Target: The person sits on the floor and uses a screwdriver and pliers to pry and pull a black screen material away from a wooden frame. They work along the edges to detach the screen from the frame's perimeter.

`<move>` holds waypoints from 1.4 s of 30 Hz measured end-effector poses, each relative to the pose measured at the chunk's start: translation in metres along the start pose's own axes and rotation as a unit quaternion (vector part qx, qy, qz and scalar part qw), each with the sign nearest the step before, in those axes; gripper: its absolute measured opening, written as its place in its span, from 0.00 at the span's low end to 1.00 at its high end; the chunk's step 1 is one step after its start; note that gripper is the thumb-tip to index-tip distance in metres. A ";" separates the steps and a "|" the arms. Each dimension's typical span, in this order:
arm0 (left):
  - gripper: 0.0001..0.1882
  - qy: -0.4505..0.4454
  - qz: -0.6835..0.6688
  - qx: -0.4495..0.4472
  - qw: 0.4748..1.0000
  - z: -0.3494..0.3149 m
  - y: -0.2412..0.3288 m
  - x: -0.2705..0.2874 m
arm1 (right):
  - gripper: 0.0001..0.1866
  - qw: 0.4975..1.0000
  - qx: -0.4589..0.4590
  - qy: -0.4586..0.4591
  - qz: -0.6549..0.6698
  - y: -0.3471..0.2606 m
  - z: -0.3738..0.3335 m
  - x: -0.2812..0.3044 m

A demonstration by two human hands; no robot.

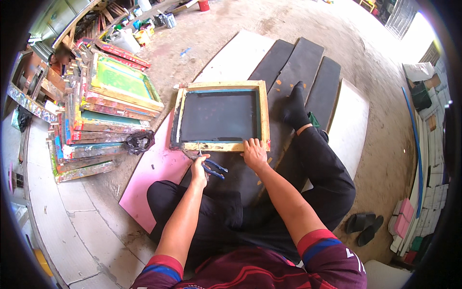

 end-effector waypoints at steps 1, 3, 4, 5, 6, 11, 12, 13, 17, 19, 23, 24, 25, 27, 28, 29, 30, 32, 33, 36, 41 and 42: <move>0.13 0.009 0.001 0.006 1.000 0.006 0.000 0.004 | 0.28 1.000 0.007 0.005 -0.003 0.001 0.001 -0.003; 0.13 0.018 -0.001 0.002 1.000 0.014 0.000 0.010 | 0.23 0.999 0.026 0.026 0.000 0.000 0.001 -0.003; 0.13 0.021 -0.002 0.001 1.000 0.016 0.000 0.013 | 0.21 0.998 0.037 0.042 0.006 -0.002 0.001 -0.001; 0.13 0.016 0.008 0.001 1.000 0.016 -0.002 0.015 | 0.19 0.997 0.048 0.058 0.012 -0.004 0.000 0.002; 0.13 0.013 0.018 0.002 1.000 0.013 -0.003 0.014 | 0.18 0.997 0.053 0.060 0.016 -0.005 -0.001 0.005; 0.14 0.010 0.006 0.010 1.000 0.005 -0.003 0.021 | 0.18 0.993 0.074 0.087 0.042 -0.019 -0.023 0.034; 0.15 0.016 0.003 0.015 1.000 0.001 0.000 0.020 | 0.18 0.994 0.068 0.076 0.037 -0.017 -0.025 0.035; 0.15 0.012 0.000 0.016 1.000 -0.001 0.000 0.019 | 0.19 0.994 0.066 0.081 0.038 -0.018 -0.028 0.037; 0.13 -0.001 -0.009 -0.003 1.000 -0.010 0.004 0.012 | 0.21 0.993 0.069 0.087 0.040 -0.019 -0.036 0.042; 0.12 0.002 -0.008 -0.012 1.000 -0.014 0.007 0.012 | 0.22 0.993 0.073 0.083 0.037 -0.016 -0.036 0.038; 0.13 -0.025 0.008 -0.030 0.999 -0.011 0.014 0.010 | 0.23 0.992 0.054 0.087 0.077 -0.007 -0.033 0.027; 0.12 -0.022 0.024 -0.046 0.998 -0.011 0.016 0.009 | 0.24 0.990 0.041 0.087 0.103 -0.005 -0.033 0.024; 0.11 -0.031 0.050 -0.064 0.996 -0.010 0.021 0.007 | 0.24 0.990 0.032 0.084 0.112 -0.002 -0.033 0.022; 0.11 -0.026 0.062 -0.071 0.995 -0.006 0.022 0.006 | 0.24 0.989 0.013 0.074 0.130 0.002 -0.033 0.019; 0.11 -0.029 0.065 -0.072 0.995 -0.005 0.023 0.008 | 0.24 0.987 0.010 0.080 0.138 0.002 -0.035 0.021; 0.11 -0.019 0.051 -0.067 0.996 -0.004 0.022 0.011 | 0.24 0.987 0.007 0.083 0.136 0.003 -0.036 0.023; 0.11 -0.009 0.038 -0.060 0.997 0.000 0.016 0.017 | 0.24 0.987 0.003 0.086 0.135 0.004 -0.039 0.027; 0.13 0.021 0.007 -0.042 0.999 0.011 0.002 0.035 | 0.24 0.986 0.005 0.095 0.136 0.004 -0.043 0.037; 0.13 0.034 -0.020 -0.019 0.999 0.015 -0.004 0.040 | 0.24 0.986 0.008 0.099 0.132 0.007 -0.045 0.041; 0.13 0.084 -0.073 0.027 0.993 0.021 -0.015 0.056 | 0.25 0.988 0.000 0.095 0.122 0.014 -0.058 0.048; 0.12 0.119 -0.093 0.028 0.988 0.023 -0.017 0.066 | 0.28 0.992 0.010 0.102 0.075 0.019 -0.071 0.040; 0.12 0.110 -0.097 0.036 0.988 0.020 -0.017 0.066 | 0.28 0.992 0.008 0.100 0.077 0.019 -0.071 0.036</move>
Point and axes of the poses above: each hand's wrist, its own z-axis towards the middle knuckle, its own x-axis out of the back of the hand, y = z × x, the point moved 7 cm from there along z, towards the middle knuckle, and after that the axes turned 8 degrees about -x, right-handed, at the moved point
